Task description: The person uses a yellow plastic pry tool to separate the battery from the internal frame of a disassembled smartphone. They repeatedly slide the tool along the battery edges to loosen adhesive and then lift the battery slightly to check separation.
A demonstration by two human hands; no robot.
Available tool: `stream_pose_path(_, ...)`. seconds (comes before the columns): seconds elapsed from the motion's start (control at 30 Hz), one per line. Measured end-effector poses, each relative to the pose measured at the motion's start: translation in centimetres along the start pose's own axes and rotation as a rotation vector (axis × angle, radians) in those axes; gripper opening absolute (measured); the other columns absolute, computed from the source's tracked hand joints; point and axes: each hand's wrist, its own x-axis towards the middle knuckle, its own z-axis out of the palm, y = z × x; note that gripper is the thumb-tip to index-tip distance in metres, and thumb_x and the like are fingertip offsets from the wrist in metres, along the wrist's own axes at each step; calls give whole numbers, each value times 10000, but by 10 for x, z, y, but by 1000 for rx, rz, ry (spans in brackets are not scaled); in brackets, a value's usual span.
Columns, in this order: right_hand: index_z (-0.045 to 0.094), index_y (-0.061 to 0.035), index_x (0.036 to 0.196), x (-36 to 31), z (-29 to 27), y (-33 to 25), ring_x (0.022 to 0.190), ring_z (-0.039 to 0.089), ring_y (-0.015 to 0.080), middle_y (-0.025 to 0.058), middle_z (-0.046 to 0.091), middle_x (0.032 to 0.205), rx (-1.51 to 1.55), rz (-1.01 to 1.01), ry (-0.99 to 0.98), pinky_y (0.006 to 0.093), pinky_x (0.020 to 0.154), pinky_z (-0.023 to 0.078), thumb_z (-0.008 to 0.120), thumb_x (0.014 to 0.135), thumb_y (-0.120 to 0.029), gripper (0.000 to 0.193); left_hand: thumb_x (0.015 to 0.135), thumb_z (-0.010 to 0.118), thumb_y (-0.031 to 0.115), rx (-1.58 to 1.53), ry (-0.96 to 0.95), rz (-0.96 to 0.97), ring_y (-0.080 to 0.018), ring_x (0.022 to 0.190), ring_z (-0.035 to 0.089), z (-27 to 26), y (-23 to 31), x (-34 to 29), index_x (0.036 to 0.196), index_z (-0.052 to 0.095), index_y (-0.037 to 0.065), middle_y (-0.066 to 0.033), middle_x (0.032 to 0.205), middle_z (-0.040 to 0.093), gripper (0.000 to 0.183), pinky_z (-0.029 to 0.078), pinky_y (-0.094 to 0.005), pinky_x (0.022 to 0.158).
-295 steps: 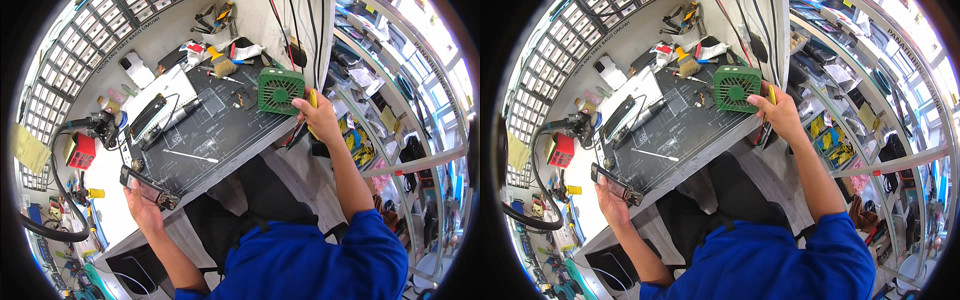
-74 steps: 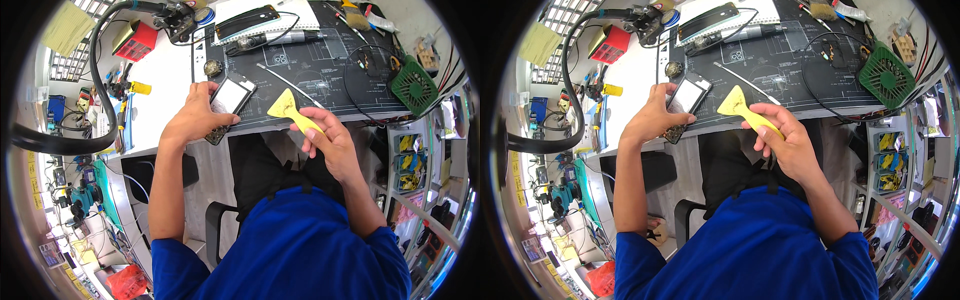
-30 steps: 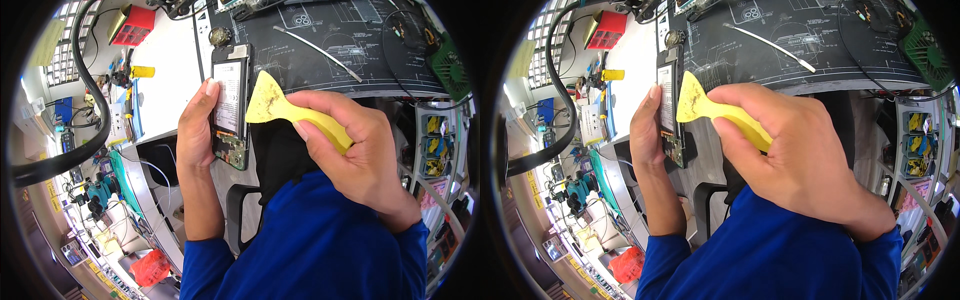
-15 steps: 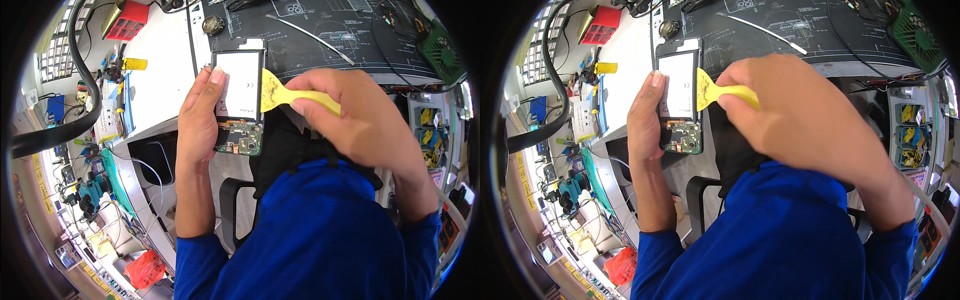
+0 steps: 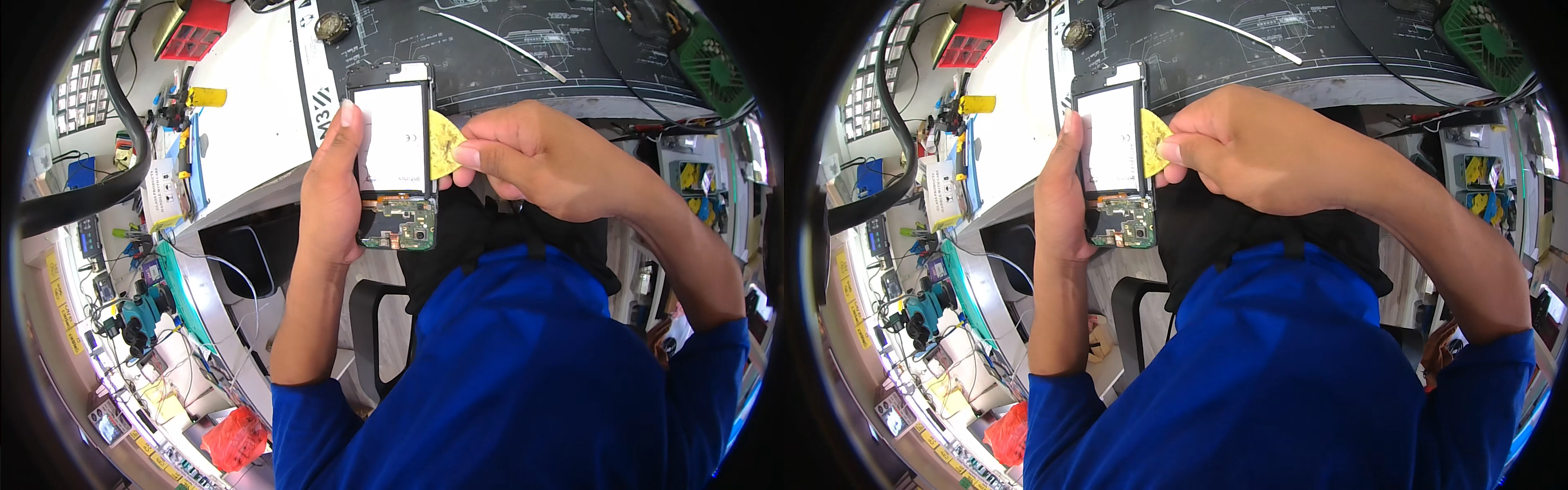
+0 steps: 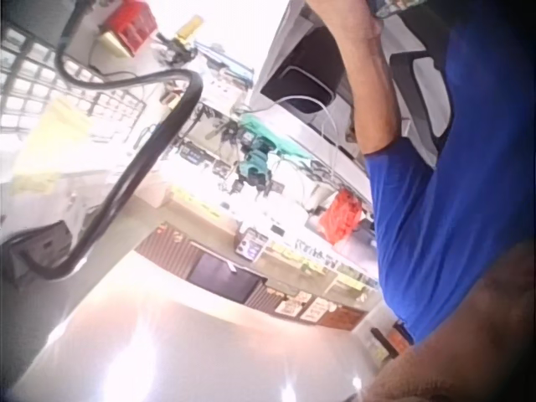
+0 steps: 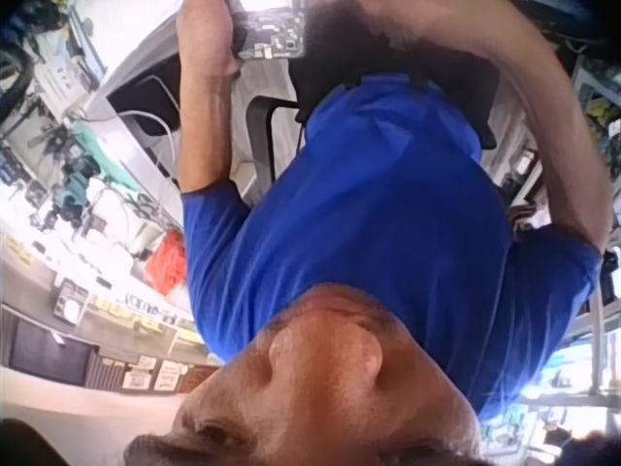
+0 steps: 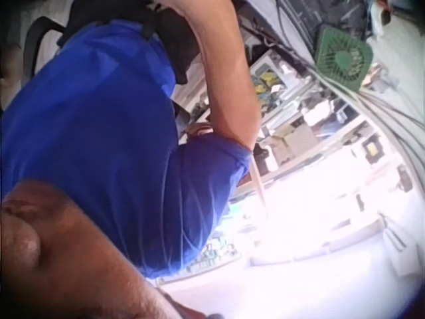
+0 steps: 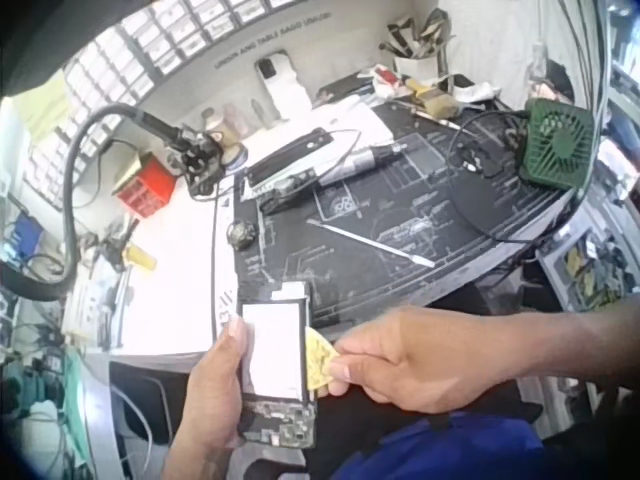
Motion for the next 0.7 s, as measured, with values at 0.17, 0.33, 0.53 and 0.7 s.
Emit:
stream_pose_path(0.17, 746, -21, 1059, 5, -2, 5, 561, 446, 119, -3, 499, 630, -24, 11, -50, 335, 566, 407, 482, 1085, -284, 373, 1132, 360, 467, 20, -56, -34, -281, 909, 781, 0, -2, -3, 1335, 561, -70, -219, 1128, 732, 609, 670, -373, 800)
stream_pose_path(0.33, 724, -22, 1014, 11, -3, 10, 573, 464, 129, 16, 519, 631, -55, 55, -100, 346, 583, 415, 493, 1088, -299, 367, 1104, 285, 612, 153, -56, -63, -304, 949, 775, 3, 2, -12, 1361, 547, -79, -236, 1165, 722, 782, 663, -395, 813)
stream_pose_path(0.53, 718, -56, 985, 9, -2, 4, 702, 577, 240, 80, 608, 740, -279, 4, -104, 416, 709, 471, 490, 1077, -277, 330, 1015, 189, 794, -97, -178, -141, -351, 1013, 752, -12, -22, -19, 1419, 510, -81, -266, 1224, 693, 1017, 639, -457, 872)
stream_pose_path(0.7, 658, -8, 873, 8, 3, 5, 547, 455, 163, 83, 492, 594, -210, -119, -105, 356, 541, 366, 519, 1088, -272, 368, 1050, 193, 739, -222, -213, -119, -318, 923, 772, -10, -27, -23, 1385, 533, -61, -256, 1182, 704, 931, 662, -390, 775)
